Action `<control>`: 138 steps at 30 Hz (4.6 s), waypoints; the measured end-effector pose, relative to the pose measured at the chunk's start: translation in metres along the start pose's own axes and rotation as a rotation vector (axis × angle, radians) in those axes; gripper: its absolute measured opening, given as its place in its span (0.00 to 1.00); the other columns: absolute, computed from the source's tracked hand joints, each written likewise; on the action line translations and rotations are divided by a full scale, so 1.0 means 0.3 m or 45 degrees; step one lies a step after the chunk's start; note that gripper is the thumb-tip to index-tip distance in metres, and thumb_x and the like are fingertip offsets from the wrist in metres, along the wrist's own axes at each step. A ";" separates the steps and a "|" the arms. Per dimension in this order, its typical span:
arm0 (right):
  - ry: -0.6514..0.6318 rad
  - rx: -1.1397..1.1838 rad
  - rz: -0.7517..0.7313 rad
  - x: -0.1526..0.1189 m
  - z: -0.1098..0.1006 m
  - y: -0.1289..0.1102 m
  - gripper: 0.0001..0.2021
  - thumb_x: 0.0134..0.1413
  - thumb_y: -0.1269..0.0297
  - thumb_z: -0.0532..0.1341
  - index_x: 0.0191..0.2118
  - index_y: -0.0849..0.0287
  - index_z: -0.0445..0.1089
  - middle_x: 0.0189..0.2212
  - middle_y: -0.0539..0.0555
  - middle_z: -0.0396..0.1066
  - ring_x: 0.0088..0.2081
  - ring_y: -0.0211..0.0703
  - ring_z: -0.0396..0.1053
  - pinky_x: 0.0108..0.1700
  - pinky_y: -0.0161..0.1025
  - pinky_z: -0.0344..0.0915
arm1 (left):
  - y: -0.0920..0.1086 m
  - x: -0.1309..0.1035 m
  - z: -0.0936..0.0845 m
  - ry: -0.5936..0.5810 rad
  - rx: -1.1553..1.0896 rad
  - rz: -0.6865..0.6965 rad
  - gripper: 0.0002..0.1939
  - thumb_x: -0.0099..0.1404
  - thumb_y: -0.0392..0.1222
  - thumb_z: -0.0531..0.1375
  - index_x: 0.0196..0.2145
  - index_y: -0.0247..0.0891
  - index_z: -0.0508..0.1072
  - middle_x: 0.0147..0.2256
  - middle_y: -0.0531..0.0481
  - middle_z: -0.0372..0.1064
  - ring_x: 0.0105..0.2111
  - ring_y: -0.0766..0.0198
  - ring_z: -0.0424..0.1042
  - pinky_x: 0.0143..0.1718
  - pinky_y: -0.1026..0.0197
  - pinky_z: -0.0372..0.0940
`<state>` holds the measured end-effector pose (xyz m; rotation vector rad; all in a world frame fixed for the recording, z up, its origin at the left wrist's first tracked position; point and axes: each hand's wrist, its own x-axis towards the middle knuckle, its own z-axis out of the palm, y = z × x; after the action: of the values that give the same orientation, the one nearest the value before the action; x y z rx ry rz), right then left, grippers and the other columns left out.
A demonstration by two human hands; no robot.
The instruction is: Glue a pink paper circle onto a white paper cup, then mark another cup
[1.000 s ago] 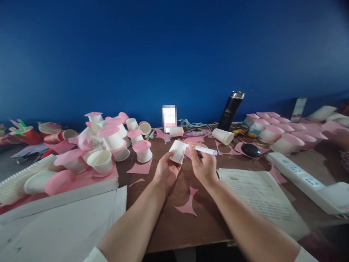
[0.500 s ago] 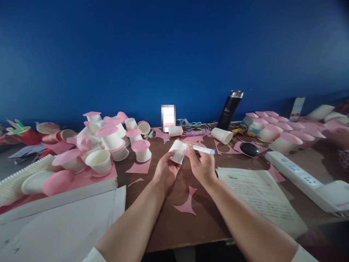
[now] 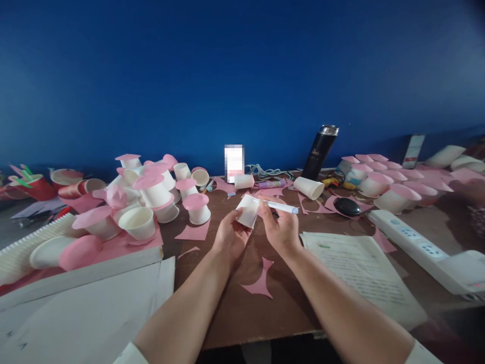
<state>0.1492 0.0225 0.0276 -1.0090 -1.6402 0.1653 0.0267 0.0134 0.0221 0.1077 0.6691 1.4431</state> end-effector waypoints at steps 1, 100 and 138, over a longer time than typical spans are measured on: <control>-0.003 -0.001 0.000 0.000 0.000 0.000 0.11 0.59 0.60 0.56 0.40 0.56 0.75 0.38 0.56 0.76 0.40 0.47 0.73 0.44 0.43 0.68 | 0.001 -0.001 0.001 0.006 -0.004 -0.002 0.06 0.55 0.30 0.60 0.32 0.32 0.72 0.32 0.45 0.74 0.31 0.64 0.73 0.31 0.66 0.67; -0.060 -0.026 -0.052 -0.022 0.016 -0.009 0.10 0.59 0.62 0.56 0.40 0.57 0.74 0.38 0.56 0.77 0.41 0.47 0.74 0.44 0.43 0.68 | 0.035 0.008 -0.010 0.051 -0.077 0.013 0.07 0.52 0.31 0.62 0.32 0.32 0.71 0.30 0.47 0.74 0.28 0.64 0.73 0.27 0.65 0.65; -0.040 0.041 -0.136 -0.013 0.012 -0.046 0.10 0.59 0.63 0.56 0.40 0.56 0.74 0.38 0.56 0.76 0.41 0.47 0.73 0.46 0.46 0.69 | 0.026 -0.009 0.006 0.038 0.001 0.042 0.03 0.53 0.31 0.60 0.28 0.32 0.71 0.27 0.50 0.72 0.26 0.68 0.71 0.27 0.66 0.64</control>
<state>0.1390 0.0126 0.0315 -0.8966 -1.7104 0.1359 0.0208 0.0125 0.0280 0.0985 0.6952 1.4782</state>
